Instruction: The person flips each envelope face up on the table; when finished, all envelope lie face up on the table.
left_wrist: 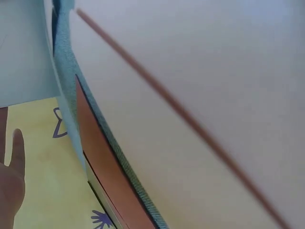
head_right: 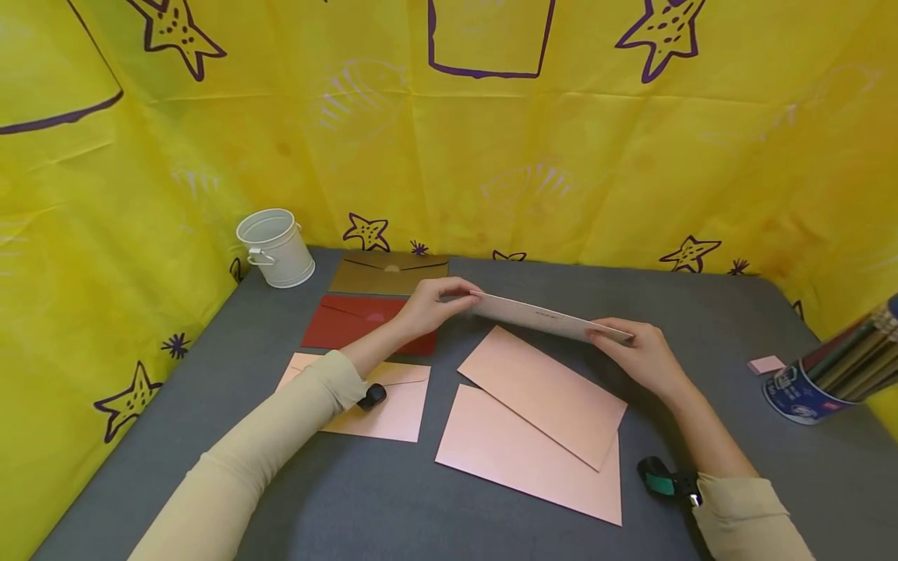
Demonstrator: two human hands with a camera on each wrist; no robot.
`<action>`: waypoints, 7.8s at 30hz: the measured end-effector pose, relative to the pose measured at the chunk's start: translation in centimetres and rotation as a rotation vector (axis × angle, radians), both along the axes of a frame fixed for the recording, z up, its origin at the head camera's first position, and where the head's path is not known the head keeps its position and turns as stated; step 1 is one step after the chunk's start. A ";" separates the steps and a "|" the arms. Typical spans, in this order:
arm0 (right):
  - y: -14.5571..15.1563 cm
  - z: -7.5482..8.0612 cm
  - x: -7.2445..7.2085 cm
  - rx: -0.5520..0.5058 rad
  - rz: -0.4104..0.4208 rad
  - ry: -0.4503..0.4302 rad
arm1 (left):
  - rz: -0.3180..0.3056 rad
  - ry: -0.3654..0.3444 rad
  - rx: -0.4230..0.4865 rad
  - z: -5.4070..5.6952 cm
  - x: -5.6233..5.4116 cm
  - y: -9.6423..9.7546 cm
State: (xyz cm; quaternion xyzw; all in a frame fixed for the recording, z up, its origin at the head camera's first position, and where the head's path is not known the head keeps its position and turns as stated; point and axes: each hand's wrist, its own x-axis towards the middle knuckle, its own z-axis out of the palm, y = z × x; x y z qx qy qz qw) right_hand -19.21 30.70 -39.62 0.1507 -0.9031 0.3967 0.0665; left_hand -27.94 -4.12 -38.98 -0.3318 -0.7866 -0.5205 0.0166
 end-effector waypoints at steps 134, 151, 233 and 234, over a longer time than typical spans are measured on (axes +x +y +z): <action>-5.0 -0.8 -9.7 0.283 -0.245 -0.162 | 0.417 -0.195 -0.445 -0.9 -1.3 0.5; -4.4 0.4 -6.3 0.233 -0.163 -0.261 | 0.118 -0.052 -0.562 -0.5 0.4 -0.6; -1.4 1.5 8.5 0.336 0.222 -0.004 | -0.317 0.198 -0.399 -0.7 5.8 -2.5; -1.3 1.5 8.5 0.310 0.218 -0.007 | -0.315 0.194 -0.369 -0.7 5.8 -2.6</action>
